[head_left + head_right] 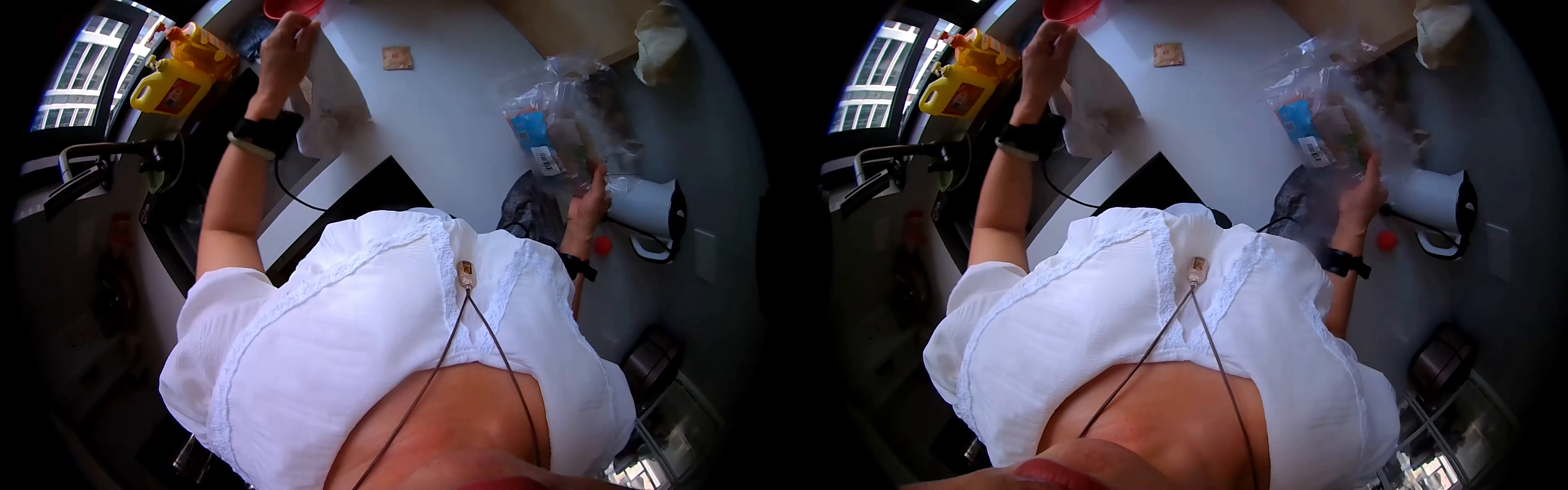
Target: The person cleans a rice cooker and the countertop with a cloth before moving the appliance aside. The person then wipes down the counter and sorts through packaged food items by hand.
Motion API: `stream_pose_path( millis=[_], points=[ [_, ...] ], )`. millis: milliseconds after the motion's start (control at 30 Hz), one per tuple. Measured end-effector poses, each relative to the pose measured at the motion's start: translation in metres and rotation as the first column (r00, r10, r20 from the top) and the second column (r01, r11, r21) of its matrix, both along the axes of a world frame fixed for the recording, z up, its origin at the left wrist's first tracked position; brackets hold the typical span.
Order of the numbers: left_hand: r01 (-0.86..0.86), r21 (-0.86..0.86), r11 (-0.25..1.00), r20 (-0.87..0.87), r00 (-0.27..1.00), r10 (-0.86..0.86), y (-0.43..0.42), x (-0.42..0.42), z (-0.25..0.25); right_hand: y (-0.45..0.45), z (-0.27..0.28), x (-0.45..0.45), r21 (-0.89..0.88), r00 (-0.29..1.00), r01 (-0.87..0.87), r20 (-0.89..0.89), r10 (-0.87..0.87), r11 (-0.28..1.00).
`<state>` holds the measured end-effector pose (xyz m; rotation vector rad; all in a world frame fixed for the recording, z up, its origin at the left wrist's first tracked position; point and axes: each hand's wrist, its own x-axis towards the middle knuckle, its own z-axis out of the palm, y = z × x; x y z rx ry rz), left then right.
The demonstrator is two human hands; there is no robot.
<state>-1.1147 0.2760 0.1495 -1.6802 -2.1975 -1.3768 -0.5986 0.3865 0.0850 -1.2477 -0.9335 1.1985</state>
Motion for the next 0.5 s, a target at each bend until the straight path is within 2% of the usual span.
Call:
stream_pose_path(
  millis=[33,100,133,167,200,233,267,333,500],
  points=[
    [0.088,-0.020,0.996,-0.035,0.995,-0.089,0.009,-0.007,0.023,0.000,0.007,0.000,-0.014,0.998,0.060,-0.026,-0.061,0.998],
    [0.289,-0.222,0.931,0.079,0.957,-0.278,0.012,0.012,0.094,0.000,0.017,0.001,-0.058,0.981,0.177,-0.075,-0.181,0.982],
    [0.386,-0.314,0.868,0.149,0.923,-0.356,0.009,0.020,0.125,0.009,-0.011,0.024,0.099,0.992,0.075,0.096,-0.085,0.992],
    [0.431,-0.426,0.795,0.065,0.891,-0.448,0.008,0.022,0.148,0.018,-0.039,0.047,0.251,0.965,-0.028,0.260,-0.039,0.967],
    [0.454,-0.539,0.709,-0.005,0.840,-0.542,0.007,0.024,0.168,0.011,-0.032,0.045,0.225,0.976,0.000,0.214,-0.050,0.974],
    [0.455,-0.645,0.614,-0.061,0.770,-0.635,0.007,0.025,0.177,0.006,-0.022,0.040,0.185,0.989,0.037,0.135,-0.062,0.982],
    [0.655,-0.574,0.491,-0.170,0.492,-0.854,0.022,0.009,0.173,0.001,-0.013,0.035,0.143,0.995,0.074,0.053,-0.082,0.987],
    [0.570,-0.627,0.531,-0.287,0.464,-0.838,0.023,-0.002,0.165,-0.005,0.003,0.028,0.019,0.975,0.144,-0.176,-0.138,0.989],
    [0.351,-0.721,0.598,-0.506,0.323,-0.800,0.027,-0.003,0.158,-0.013,0.012,0.035,0.008,0.968,0.191,-0.166,-0.187,0.982]
  ],
)
